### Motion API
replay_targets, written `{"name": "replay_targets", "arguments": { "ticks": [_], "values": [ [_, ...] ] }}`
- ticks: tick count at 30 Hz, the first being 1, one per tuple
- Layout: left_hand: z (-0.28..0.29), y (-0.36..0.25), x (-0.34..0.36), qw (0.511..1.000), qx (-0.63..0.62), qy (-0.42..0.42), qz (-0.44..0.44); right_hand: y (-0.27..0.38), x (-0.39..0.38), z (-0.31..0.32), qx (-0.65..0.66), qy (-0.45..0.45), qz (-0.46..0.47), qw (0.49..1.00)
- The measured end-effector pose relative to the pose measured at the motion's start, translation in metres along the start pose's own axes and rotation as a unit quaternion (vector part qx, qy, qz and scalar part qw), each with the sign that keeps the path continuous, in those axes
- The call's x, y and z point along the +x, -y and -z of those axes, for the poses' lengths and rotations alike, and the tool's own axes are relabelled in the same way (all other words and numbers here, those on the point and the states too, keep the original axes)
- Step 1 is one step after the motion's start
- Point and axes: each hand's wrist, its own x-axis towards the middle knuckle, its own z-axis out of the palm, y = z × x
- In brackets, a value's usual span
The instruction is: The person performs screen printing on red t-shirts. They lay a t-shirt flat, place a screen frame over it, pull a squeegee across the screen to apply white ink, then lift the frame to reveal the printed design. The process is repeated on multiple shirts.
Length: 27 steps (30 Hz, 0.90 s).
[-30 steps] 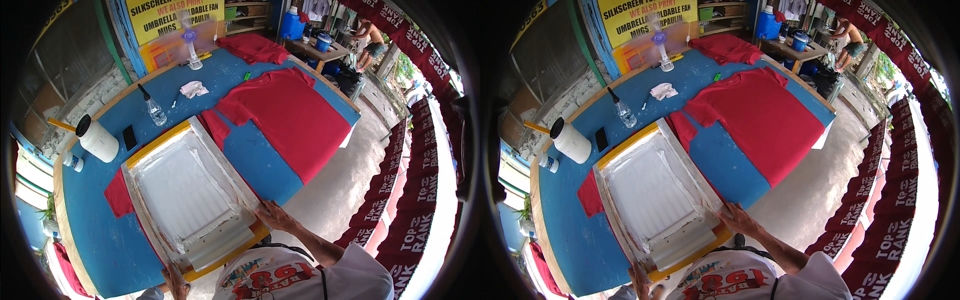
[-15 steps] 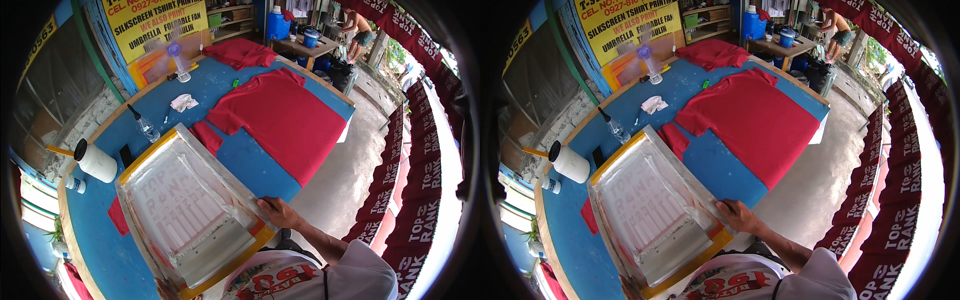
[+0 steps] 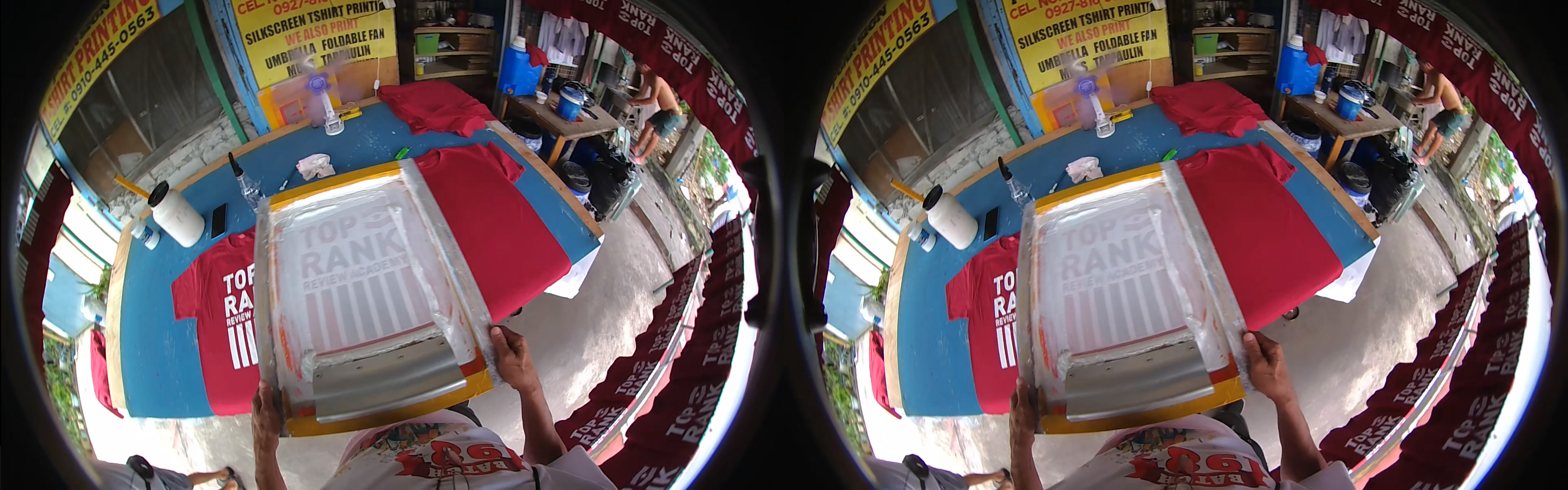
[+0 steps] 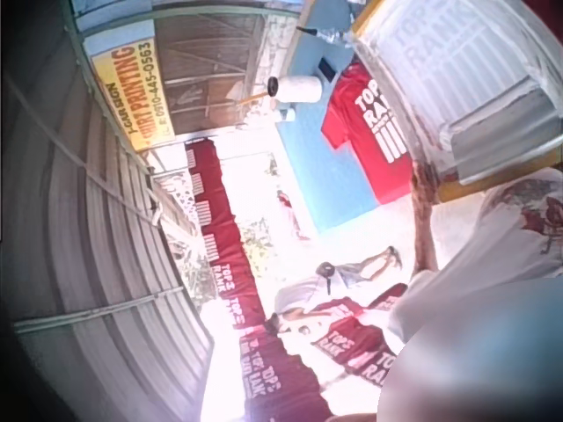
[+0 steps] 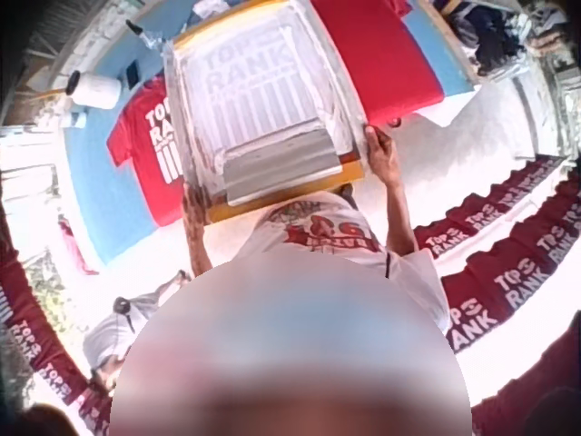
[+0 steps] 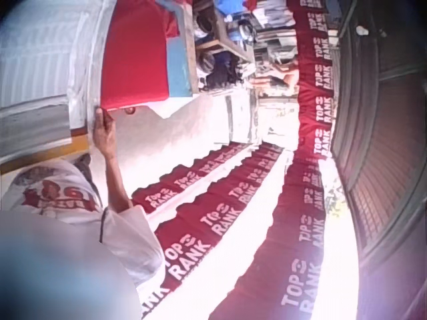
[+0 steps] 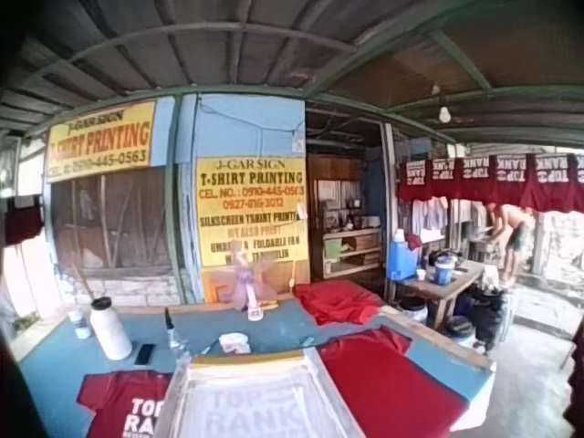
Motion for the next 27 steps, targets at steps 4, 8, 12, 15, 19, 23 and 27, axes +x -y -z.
{"name": "replay_targets", "arguments": {
  "ticks": [4, 8, 12, 15, 19, 23, 27],
  "values": [
    [-0.089, -0.043, -0.037, 0.992, -0.058, 0.094, -0.054, -0.009, -0.005, 0.112, -0.043, -0.034, 0.004, 0.998],
    [-0.178, -0.057, -0.052, 0.988, -0.034, 0.107, -0.109, -0.027, 0.002, 0.203, -0.094, -0.070, -0.019, 0.993],
    [-0.239, -0.069, -0.056, 0.987, -0.030, 0.134, -0.084, -0.050, 0.035, 0.258, -0.062, -0.062, 0.028, 0.996],
    [-0.279, -0.083, -0.060, 0.984, -0.072, 0.130, -0.099, -0.066, 0.076, 0.293, -0.080, -0.034, -0.020, 0.996],
    [-0.317, -0.100, -0.058, 0.987, -0.063, 0.065, -0.130, -0.092, 0.137, 0.311, -0.041, -0.014, 0.005, 0.999],
    [-0.342, -0.111, -0.049, 0.990, -0.048, 0.019, -0.129, -0.108, 0.194, 0.315, -0.025, 0.020, 0.009, 0.999],
    [-0.362, -0.119, -0.037, 0.992, -0.011, -0.016, -0.121, -0.117, 0.231, 0.313, -0.053, 0.022, -0.003, 0.998]
  ]
}}
